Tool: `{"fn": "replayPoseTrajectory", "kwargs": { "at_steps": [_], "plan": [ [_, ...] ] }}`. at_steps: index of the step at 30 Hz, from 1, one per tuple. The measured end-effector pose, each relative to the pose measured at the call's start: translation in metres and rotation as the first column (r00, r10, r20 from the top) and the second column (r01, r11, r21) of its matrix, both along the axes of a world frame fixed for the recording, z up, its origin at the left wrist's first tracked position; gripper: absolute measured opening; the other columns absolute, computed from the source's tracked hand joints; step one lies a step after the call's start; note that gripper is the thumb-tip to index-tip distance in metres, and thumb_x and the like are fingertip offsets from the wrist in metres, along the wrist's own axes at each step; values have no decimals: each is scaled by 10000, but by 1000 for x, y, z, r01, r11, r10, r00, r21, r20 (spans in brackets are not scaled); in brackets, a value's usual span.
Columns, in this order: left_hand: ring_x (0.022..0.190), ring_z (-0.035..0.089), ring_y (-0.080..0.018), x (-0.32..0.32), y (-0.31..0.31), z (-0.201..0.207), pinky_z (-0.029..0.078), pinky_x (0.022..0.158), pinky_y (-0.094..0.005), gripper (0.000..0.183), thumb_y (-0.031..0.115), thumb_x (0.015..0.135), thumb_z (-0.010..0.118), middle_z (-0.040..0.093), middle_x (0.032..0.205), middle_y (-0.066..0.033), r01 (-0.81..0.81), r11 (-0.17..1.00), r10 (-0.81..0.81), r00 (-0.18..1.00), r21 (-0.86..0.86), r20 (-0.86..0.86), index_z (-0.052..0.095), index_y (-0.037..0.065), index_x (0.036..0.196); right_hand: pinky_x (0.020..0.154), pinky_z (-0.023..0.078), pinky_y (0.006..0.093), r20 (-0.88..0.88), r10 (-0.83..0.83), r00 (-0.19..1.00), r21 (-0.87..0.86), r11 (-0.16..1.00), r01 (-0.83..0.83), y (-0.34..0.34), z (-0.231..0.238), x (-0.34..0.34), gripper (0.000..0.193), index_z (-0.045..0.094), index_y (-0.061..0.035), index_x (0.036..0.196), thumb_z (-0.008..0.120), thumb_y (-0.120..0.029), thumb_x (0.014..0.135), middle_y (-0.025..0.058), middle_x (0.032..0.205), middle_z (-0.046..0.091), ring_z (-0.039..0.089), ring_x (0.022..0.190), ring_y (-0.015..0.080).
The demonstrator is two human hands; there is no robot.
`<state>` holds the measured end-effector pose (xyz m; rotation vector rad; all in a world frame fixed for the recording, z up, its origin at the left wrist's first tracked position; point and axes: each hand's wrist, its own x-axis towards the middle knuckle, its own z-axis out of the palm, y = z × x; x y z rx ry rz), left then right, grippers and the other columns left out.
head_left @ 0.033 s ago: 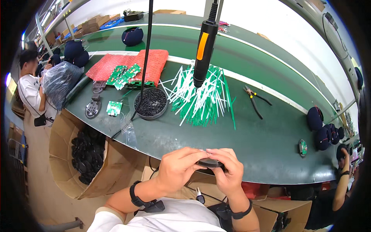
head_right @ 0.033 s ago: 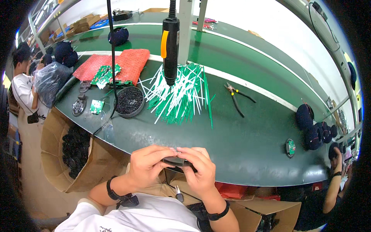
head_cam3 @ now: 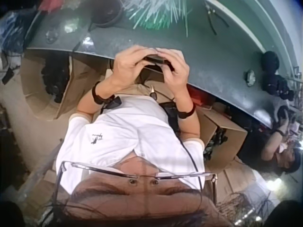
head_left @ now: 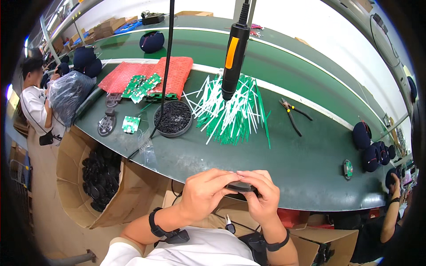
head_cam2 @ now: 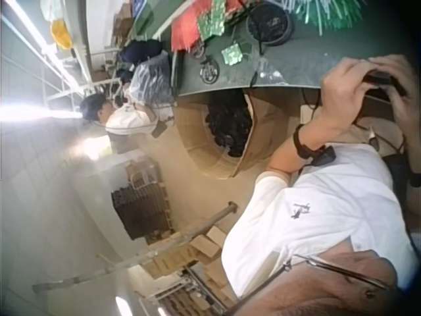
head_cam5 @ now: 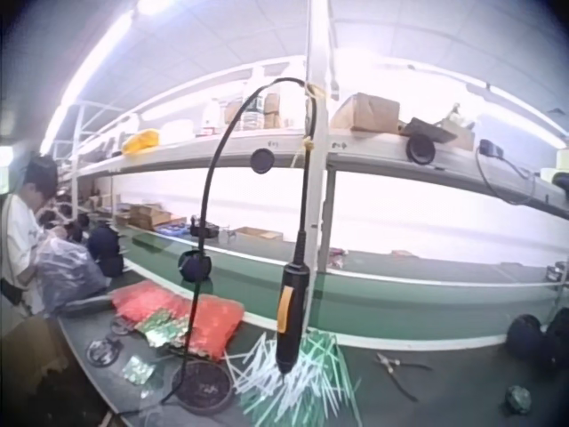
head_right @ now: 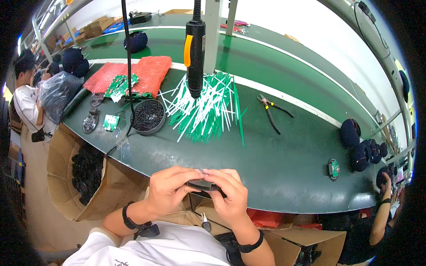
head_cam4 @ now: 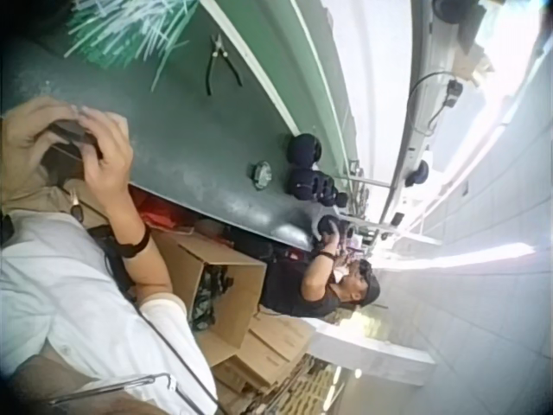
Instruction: Assembling electronic components by trimming wires with pliers and securing a circuit board into a plastic housing using an electric screwdriver.
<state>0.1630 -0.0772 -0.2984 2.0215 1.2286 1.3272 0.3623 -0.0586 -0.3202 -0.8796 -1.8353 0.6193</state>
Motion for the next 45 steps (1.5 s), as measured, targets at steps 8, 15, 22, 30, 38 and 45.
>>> {"fn": "replayPoseTrajectory", "kwargs": {
  "at_steps": [8, 15, 22, 30, 38, 45],
  "plan": [
    [936, 754, -299, 4, 0, -4, 617, 775, -364, 360, 8, 772, 819, 754, 1048, -126, 10, 1000, -10, 1000, 1, -29, 759, 61, 1124, 893, 551, 381, -24, 16, 1000, -14, 1000, -16, 2, -2, 5, 404, 783, -50, 1083, 711, 111, 720, 98, 1165, 771, 677, 992, 316],
    [1102, 711, -300, -5, -2, -21, 602, 907, -400, 399, 142, 750, 860, 722, 1131, -103, 9, 991, 23, 971, 130, -240, 756, 80, 1130, 947, 555, 421, 352, -66, 934, 66, 997, 45, -3, 16, 17, 485, 795, -130, 1129, 718, 102, 710, 93, 1276, 707, 636, 1132, 330],
    [1172, 676, -316, -6, -14, -23, 594, 901, -404, 544, 406, 704, 875, 683, 1194, -108, 56, 995, -21, 927, 83, -375, 747, 76, 1117, 915, 540, 404, 308, -7, 951, -61, 998, 27, -1, 19, 21, 386, 783, -91, 1117, 822, -34, 736, 108, 1197, 672, 629, 1089, 322],
    [1170, 676, -298, -5, -12, -20, 596, 868, -374, 508, 405, 717, 865, 693, 1160, -96, 53, 995, -13, 916, 90, -401, 755, 79, 1091, 734, 481, 391, 371, -184, 910, 8, 981, 195, 4, 8, 7, 270, 789, -103, 1061, 838, -106, 796, 58, 920, 618, 561, 845, 260],
    [1182, 674, -299, -4, -14, -16, 594, 886, -378, 508, 398, 737, 856, 680, 1222, -108, 47, 999, -33, 906, 22, -423, 747, 81, 1118, 727, 475, 387, 382, -152, 912, 12, 987, 159, 6, 11, 9, 280, 786, -107, 1064, 840, -124, 789, 56, 942, 625, 564, 829, 259],
    [1218, 665, -313, -6, -12, -10, 581, 930, -380, 519, 401, 742, 861, 667, 1269, -126, 79, 997, -73, 882, -5, -466, 739, 81, 1132, 775, 498, 383, 375, -128, 918, -33, 988, 151, 5, 10, 9, 359, 789, -125, 1121, 856, -146, 770, 68, 1030, 634, 572, 891, 263]
  ]
}}
